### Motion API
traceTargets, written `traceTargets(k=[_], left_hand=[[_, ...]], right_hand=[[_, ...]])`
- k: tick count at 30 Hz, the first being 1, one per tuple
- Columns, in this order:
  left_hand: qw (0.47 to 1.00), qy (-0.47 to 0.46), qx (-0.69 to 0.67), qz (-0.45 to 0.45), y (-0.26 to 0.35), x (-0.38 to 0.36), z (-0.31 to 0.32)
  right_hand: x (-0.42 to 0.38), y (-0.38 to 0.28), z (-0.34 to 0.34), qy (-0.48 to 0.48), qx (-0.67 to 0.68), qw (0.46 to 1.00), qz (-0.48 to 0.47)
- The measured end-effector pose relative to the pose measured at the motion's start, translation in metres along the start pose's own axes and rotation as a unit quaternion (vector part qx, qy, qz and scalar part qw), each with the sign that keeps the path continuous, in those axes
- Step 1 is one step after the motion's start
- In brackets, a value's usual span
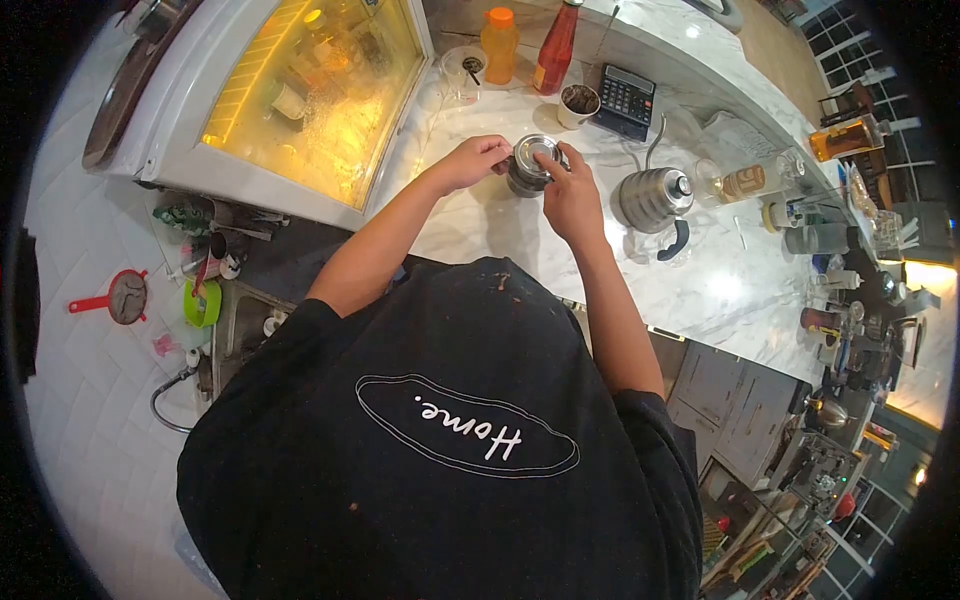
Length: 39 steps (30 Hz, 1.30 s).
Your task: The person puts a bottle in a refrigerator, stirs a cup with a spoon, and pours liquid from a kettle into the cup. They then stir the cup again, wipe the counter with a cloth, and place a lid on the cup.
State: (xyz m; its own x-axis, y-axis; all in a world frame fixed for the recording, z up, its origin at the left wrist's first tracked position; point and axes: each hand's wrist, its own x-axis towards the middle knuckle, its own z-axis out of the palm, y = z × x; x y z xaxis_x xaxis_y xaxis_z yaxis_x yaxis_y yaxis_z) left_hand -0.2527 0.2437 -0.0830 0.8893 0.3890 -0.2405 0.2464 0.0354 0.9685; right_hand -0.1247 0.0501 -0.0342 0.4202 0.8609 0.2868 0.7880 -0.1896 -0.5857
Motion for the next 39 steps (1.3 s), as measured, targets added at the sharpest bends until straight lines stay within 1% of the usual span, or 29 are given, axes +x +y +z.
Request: traceTargets(k=[7,9,10,13,21,25,27,29,32,34,36,37,38,39], left_hand=[[0.997,0.075,-0.016,-0.016,-0.003,-0.010,0.001],[0.996,0.093,-0.010,-0.008,-0.004,-0.016,0.000],[0.996,0.093,-0.006,-0.006,-0.006,-0.015,-0.001],[0.995,0.095,0.009,0.000,-0.007,-0.016,-0.001],[0.992,0.122,0.038,0.002,-0.003,-0.020,0.003],[0.985,0.166,0.041,0.000,-0.012,-0.021,0.004],[0.981,0.194,0.023,0.004,-0.021,-0.026,0.005],[0.976,0.219,0.009,0.008,-0.040,-0.035,0.005],[0.970,0.241,-0.007,-0.013,-0.054,-0.059,0.016],[0.971,0.239,-0.019,-0.020,-0.066,-0.071,0.024],[0.973,0.226,-0.035,-0.008,-0.084,-0.079,0.034],[0.975,0.219,-0.032,-0.024,-0.083,-0.084,0.041],[0.976,0.213,-0.029,-0.039,-0.081,-0.089,0.048],[0.977,0.206,-0.026,-0.054,-0.079,-0.092,0.055]], right_hand=[[0.000,0.003,0.004,0.006,0.006,1.000,-0.005],[-0.002,0.003,0.004,0.022,-0.018,0.999,-0.030],[-0.003,0.003,0.004,0.029,-0.030,0.998,-0.044],[-0.005,0.001,0.007,0.031,-0.012,0.999,-0.029],[-0.006,0.004,0.008,0.032,-0.022,0.999,-0.036],[-0.006,0.007,0.009,0.044,-0.034,0.998,-0.031],[-0.008,0.005,0.002,0.088,0.009,0.996,-0.018],[-0.011,-0.006,-0.019,0.121,0.060,0.991,0.008],[-0.026,0.005,-0.048,0.173,0.033,0.984,0.026],[-0.042,0.027,-0.065,0.207,0.015,0.977,0.040],[-0.061,0.055,-0.084,0.239,-0.019,0.968,0.075],[-0.069,0.063,-0.091,0.264,-0.013,0.958,0.114],[-0.076,0.076,-0.096,0.279,-0.060,0.943,0.170],[-0.083,0.090,-0.100,0.286,-0.074,0.934,0.201]])
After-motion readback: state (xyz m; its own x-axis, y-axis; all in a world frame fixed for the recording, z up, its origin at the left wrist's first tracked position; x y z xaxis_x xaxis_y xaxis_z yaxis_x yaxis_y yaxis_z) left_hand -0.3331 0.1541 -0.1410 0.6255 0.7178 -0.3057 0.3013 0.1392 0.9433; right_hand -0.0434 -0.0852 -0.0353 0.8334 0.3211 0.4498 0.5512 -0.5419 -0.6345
